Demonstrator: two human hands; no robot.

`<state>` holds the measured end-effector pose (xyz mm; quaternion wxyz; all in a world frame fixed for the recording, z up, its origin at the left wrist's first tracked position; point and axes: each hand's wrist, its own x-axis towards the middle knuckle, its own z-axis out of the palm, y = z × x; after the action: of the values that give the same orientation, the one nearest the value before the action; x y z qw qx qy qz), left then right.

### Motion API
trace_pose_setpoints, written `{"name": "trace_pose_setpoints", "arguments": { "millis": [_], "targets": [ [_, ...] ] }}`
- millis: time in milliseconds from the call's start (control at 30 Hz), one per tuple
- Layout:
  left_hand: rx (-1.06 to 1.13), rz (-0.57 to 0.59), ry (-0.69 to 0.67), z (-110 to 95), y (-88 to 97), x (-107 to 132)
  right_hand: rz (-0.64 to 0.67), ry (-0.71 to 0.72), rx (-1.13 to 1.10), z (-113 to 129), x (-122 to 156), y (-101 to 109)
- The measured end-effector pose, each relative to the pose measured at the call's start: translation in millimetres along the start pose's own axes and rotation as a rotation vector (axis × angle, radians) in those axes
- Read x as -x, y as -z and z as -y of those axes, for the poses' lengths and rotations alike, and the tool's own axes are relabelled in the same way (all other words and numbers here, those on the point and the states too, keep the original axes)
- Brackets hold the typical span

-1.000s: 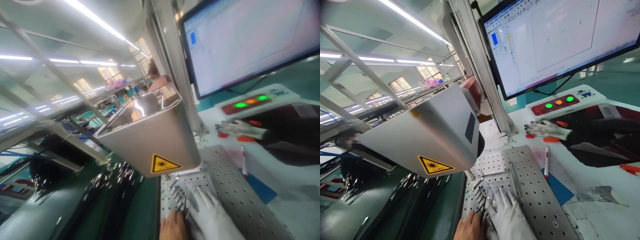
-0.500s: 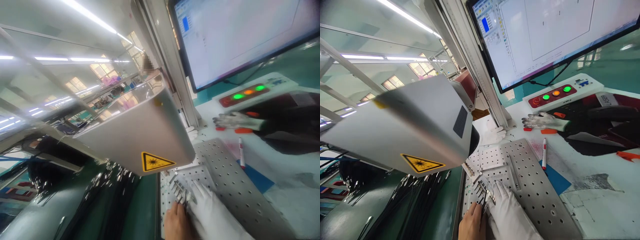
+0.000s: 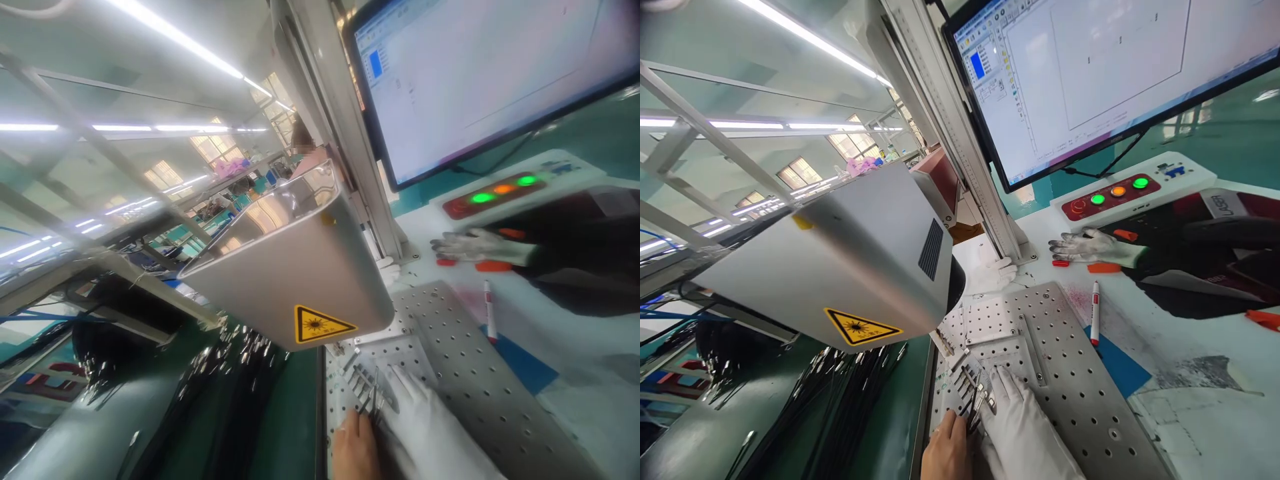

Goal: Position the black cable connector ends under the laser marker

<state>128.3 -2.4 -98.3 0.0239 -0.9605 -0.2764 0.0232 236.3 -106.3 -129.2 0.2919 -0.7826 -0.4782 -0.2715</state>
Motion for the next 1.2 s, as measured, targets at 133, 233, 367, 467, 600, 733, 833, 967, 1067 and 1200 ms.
{"name": "trace_pose_setpoints", "arguments": {
  "millis": [133,233,367,467,600,733,833,967,1067,1200],
  "targets": [
    [0.073,0.039,0.016,-2,2.8,0,0.068,-0.008,-0.001,3,8,-6],
    [0.124,0.067,0.05,-6,6.3,-1,0.089,-0.014,-0.007,2,9,-2],
    [0.177,0.144,0.096,-5,17.3,-6,0.133,0.078,0.044,-2,6,5],
    [0.312,0.108,0.129,8,29.9,-6,0.148,0.151,0.119,-6,5,3],
    [0.77,0.102,0.226,32,41.1,1,0.137,0.193,0.164,-8,5,0],
    [1.072,0.117,0.333,44,41.2,4,0.073,0.243,0.199,-8,4,2],
    [1.087,0.045,0.394,41,41.5,-7,0.048,0.266,0.198,-10,5,2],
    [0.949,-0.028,0.391,33,44.6,-27,0.064,0.31,0.205,-16,8,-5],
    [0.872,0.019,0.373,31,45.7,-31,0.085,0.352,0.219,-20,10,-12],
    [0.893,0.12,0.343,30,49.2,-26,0.075,0.352,0.249,-20,9,-14]
  ]
}}
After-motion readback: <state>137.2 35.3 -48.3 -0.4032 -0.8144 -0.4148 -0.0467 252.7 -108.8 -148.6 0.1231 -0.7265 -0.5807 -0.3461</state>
